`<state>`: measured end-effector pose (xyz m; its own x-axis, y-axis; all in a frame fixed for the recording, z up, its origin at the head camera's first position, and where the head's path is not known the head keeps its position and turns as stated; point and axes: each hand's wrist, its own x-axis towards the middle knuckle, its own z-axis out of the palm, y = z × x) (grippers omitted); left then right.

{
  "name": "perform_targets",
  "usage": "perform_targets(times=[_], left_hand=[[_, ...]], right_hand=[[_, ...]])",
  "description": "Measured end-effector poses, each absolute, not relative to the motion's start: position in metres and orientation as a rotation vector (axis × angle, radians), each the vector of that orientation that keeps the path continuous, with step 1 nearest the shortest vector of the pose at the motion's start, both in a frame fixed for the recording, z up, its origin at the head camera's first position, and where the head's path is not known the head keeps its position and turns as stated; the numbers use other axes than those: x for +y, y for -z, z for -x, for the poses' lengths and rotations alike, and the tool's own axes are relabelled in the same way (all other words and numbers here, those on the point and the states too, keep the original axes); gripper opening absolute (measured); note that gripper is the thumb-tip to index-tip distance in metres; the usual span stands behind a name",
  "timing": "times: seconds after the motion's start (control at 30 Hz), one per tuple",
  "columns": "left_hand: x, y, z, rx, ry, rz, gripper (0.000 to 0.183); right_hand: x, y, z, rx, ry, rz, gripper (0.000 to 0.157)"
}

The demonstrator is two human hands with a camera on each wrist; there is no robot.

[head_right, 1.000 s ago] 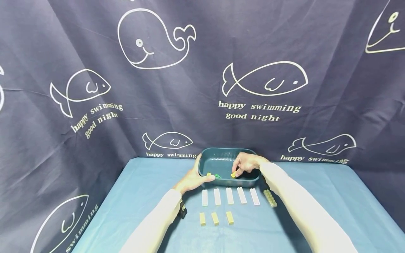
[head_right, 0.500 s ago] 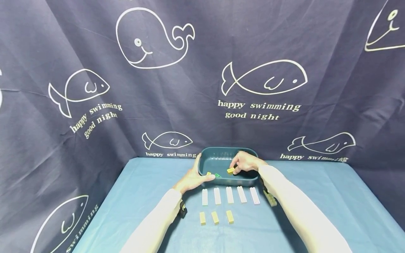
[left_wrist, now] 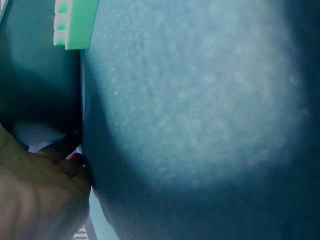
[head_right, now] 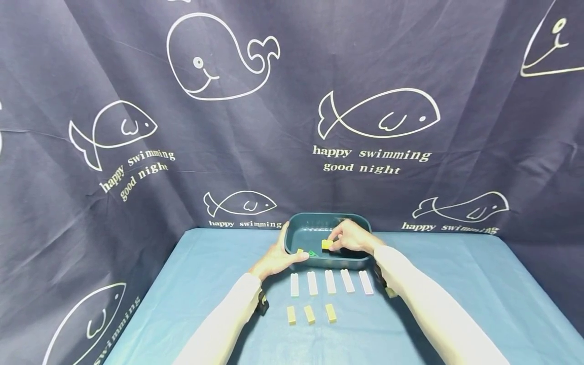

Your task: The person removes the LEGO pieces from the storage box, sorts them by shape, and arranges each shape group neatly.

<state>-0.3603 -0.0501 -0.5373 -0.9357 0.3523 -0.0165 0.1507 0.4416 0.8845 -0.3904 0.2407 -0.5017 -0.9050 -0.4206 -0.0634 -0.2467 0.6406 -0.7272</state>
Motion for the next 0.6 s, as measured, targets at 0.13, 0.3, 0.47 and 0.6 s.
perform_targets(times=[0.13, 0.3, 0.47, 0.6], left_hand=[[-0.050, 0.538, 0.361, 2.469, -1.527, -0.443, 0.127], [-0.050, 0.538, 0.361, 2.461, -1.544, -0.446, 0.127], [-0.050, 0.539, 0.360, 2.470, -1.534, -0.461, 0.127], [-0.050, 0.539, 0.359, 2.476, -1.527, -0.448, 0.127]], right_hand=[[0.242, 0.497, 0.382, 2.656, 1.133, 0.496, 0.015], [0.243, 0.491, 0.371, 2.730, 1.151, 0.457, 0.018], [0.246, 0.485, 0.356, 2.757, 1.225, 0.383, 0.023], [0.247, 0.479, 0.342, 2.778, 1.267, 0.300, 0.023]])
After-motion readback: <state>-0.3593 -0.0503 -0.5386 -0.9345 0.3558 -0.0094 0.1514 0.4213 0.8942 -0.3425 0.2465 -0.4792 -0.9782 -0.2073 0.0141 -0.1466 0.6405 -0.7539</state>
